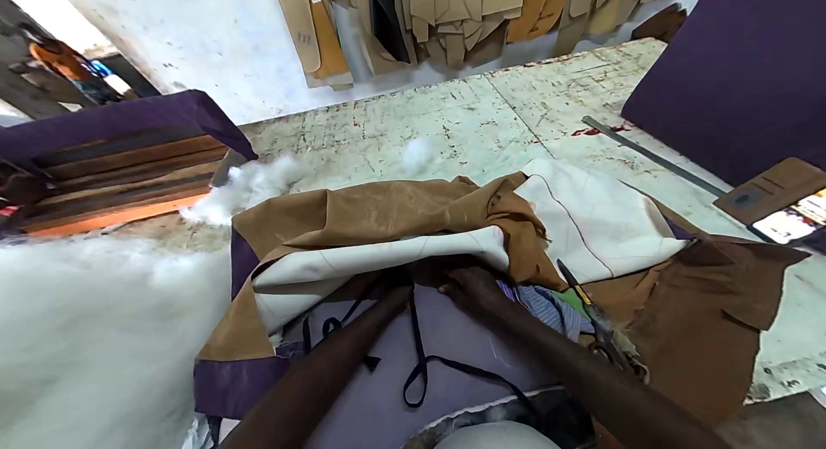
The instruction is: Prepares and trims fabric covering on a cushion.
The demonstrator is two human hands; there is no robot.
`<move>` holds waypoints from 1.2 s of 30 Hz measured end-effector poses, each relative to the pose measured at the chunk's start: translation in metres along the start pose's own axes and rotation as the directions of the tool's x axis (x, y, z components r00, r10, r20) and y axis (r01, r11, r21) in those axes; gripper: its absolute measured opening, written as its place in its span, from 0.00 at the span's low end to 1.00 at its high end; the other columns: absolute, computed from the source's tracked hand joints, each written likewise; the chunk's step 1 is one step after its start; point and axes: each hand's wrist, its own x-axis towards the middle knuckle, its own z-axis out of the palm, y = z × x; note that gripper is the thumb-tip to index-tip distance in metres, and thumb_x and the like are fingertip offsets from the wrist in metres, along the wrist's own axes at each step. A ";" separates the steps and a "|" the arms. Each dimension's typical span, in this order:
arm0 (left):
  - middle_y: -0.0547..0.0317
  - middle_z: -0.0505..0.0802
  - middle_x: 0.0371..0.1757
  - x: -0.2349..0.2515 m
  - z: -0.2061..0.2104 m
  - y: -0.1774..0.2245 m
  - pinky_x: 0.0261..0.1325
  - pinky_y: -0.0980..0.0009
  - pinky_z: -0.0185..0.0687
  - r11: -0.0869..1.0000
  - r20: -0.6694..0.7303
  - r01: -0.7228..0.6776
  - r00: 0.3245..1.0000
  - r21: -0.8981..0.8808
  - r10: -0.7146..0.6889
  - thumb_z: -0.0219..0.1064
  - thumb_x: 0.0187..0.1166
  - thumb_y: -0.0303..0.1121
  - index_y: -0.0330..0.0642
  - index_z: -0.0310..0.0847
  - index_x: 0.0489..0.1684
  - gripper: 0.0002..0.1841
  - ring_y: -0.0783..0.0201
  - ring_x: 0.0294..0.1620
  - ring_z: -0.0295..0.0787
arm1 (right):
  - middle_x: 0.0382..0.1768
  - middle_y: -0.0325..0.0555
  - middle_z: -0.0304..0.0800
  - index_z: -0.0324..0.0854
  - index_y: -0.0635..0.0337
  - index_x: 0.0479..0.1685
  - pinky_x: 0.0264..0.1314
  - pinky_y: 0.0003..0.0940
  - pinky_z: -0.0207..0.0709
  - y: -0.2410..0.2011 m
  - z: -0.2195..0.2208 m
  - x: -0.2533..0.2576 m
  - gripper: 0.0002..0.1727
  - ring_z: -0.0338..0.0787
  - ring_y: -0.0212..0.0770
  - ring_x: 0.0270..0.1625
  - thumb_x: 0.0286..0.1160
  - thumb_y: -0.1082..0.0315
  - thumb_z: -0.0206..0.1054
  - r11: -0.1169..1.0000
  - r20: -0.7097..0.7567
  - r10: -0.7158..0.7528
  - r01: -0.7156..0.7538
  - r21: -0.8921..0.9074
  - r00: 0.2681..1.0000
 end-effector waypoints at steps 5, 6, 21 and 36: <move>0.25 0.73 0.80 0.029 0.026 -0.022 0.87 0.51 0.55 0.984 -0.170 -0.048 0.985 -0.170 0.019 0.48 0.93 0.27 0.19 0.66 0.78 0.21 0.38 0.86 0.65 | 0.53 0.54 0.94 0.88 0.57 0.65 0.66 0.58 0.81 0.000 0.004 0.004 0.20 0.92 0.55 0.58 0.84 0.56 0.64 0.998 -0.028 -0.011 0.009 -0.056 1.000; 0.24 0.76 0.77 0.037 0.034 -0.030 0.85 0.51 0.59 0.972 -0.223 -0.090 0.974 -0.216 0.041 0.49 0.93 0.27 0.18 0.68 0.75 0.21 0.38 0.83 0.69 | 0.53 0.54 0.94 0.88 0.56 0.65 0.65 0.58 0.81 0.000 0.004 0.004 0.19 0.92 0.55 0.58 0.84 0.57 0.64 0.998 -0.026 -0.011 0.009 -0.057 1.000; 0.31 0.84 0.66 0.046 0.023 -0.026 0.69 0.49 0.74 0.939 -0.197 0.062 0.971 -0.338 -0.135 0.52 0.93 0.34 0.28 0.74 0.73 0.20 0.44 0.64 0.81 | 0.49 0.51 0.94 0.91 0.55 0.51 0.63 0.56 0.83 0.001 0.007 0.009 0.12 0.92 0.52 0.56 0.81 0.61 0.64 0.998 -0.043 0.009 -0.011 -0.060 0.999; 0.42 0.85 0.50 0.044 0.018 -0.025 0.50 0.58 0.78 0.951 -0.117 0.091 0.985 -0.297 -0.130 0.55 0.91 0.32 0.31 0.77 0.66 0.15 0.55 0.44 0.81 | 0.49 0.54 0.94 0.89 0.56 0.55 0.61 0.58 0.83 0.004 0.010 0.013 0.14 0.92 0.55 0.56 0.85 0.63 0.59 0.993 0.007 0.068 -0.067 -0.095 0.998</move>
